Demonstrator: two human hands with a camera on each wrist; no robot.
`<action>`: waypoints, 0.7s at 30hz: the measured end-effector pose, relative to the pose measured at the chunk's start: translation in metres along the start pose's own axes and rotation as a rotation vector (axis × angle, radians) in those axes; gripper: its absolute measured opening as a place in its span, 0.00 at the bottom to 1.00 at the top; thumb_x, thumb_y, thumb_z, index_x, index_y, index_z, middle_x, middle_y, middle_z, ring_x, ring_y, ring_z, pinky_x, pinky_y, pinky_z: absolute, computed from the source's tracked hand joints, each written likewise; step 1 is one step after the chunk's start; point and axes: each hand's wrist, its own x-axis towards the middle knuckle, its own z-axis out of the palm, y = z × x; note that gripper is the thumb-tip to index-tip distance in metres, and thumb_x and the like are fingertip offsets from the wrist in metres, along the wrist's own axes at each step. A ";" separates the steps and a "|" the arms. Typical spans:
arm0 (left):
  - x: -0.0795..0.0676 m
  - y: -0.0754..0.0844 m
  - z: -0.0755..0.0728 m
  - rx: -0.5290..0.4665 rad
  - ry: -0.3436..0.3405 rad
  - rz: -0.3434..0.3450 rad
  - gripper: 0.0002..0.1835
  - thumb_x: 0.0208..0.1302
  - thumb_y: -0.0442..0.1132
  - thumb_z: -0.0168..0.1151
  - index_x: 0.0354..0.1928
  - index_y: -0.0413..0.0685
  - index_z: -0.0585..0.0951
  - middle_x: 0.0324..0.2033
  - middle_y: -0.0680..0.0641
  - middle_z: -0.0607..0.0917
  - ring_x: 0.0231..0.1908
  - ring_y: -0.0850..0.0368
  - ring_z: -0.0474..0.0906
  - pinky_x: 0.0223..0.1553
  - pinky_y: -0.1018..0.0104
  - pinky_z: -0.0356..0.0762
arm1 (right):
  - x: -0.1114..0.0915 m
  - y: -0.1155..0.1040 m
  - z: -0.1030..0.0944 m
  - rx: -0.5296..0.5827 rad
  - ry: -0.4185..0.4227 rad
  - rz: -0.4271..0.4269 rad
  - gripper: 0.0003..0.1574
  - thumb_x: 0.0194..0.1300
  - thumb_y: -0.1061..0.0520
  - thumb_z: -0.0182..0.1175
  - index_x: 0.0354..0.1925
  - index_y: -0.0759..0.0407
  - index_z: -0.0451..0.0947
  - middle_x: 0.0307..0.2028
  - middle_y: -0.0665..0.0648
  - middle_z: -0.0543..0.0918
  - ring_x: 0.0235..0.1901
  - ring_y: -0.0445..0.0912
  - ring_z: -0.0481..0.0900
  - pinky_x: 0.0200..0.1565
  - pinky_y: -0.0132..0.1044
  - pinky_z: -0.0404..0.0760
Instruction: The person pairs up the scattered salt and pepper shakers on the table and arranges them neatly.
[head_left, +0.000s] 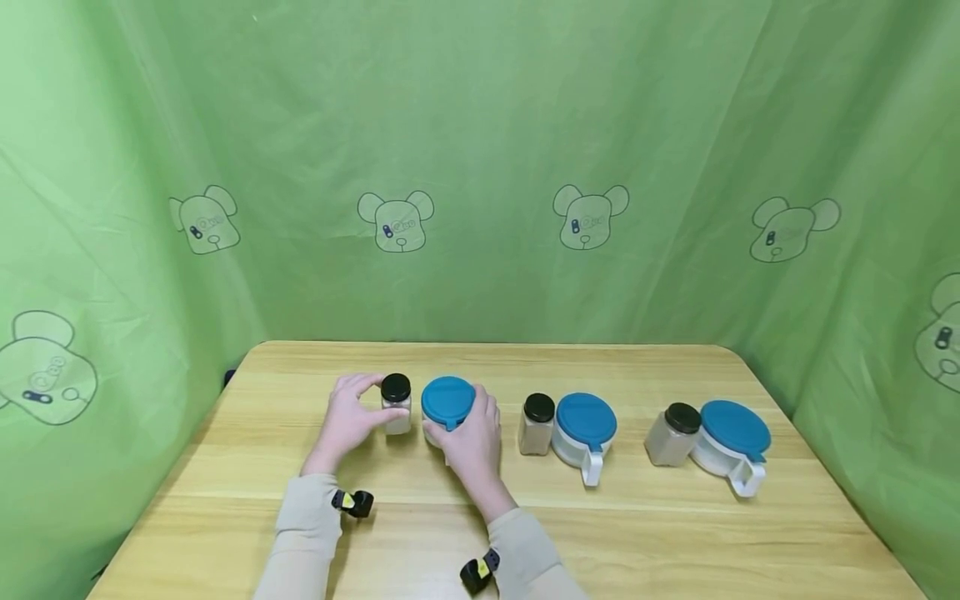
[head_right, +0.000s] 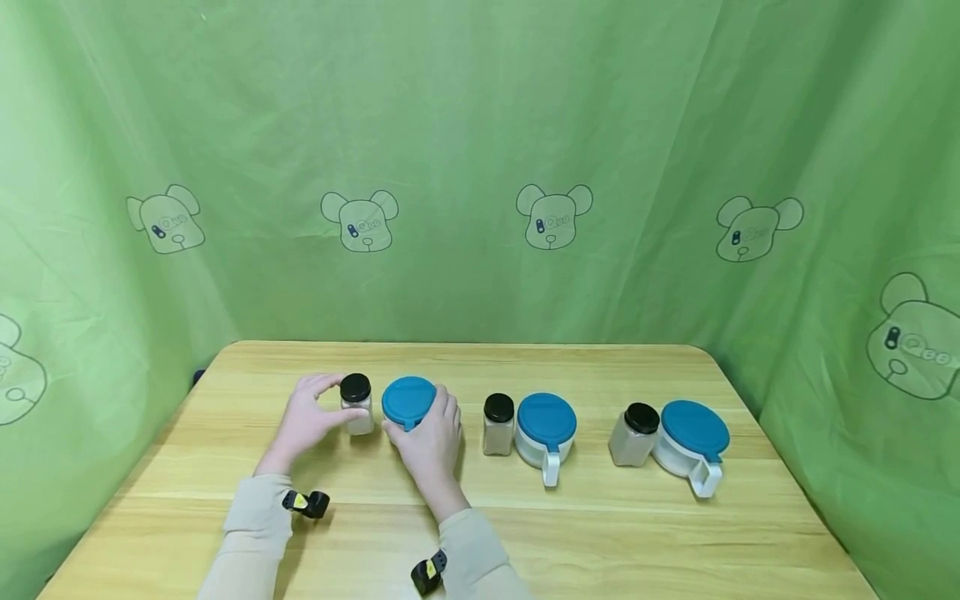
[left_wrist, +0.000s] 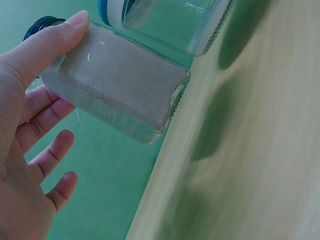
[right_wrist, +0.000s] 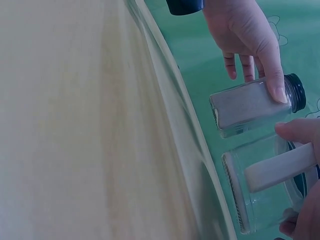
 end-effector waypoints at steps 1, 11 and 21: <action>0.000 0.000 0.000 0.000 -0.002 0.001 0.39 0.40 0.51 0.80 0.56 0.43 0.79 0.58 0.40 0.80 0.62 0.43 0.64 0.66 0.42 0.58 | 0.000 0.001 0.000 0.000 0.004 -0.002 0.63 0.40 0.40 0.79 0.67 0.61 0.62 0.57 0.63 0.72 0.58 0.58 0.71 0.56 0.58 0.74; -0.001 -0.001 0.004 0.003 -0.022 -0.011 0.41 0.40 0.53 0.80 0.58 0.43 0.79 0.58 0.41 0.80 0.62 0.44 0.64 0.65 0.41 0.59 | -0.002 0.003 0.000 -0.015 0.003 0.012 0.63 0.40 0.41 0.79 0.67 0.62 0.61 0.57 0.64 0.72 0.59 0.59 0.71 0.58 0.58 0.73; -0.001 -0.001 0.007 0.003 -0.036 0.000 0.40 0.40 0.52 0.80 0.57 0.43 0.79 0.58 0.40 0.80 0.63 0.43 0.64 0.66 0.41 0.57 | -0.004 0.004 0.000 -0.019 0.000 0.031 0.65 0.39 0.40 0.79 0.68 0.63 0.61 0.57 0.65 0.73 0.58 0.59 0.72 0.56 0.58 0.74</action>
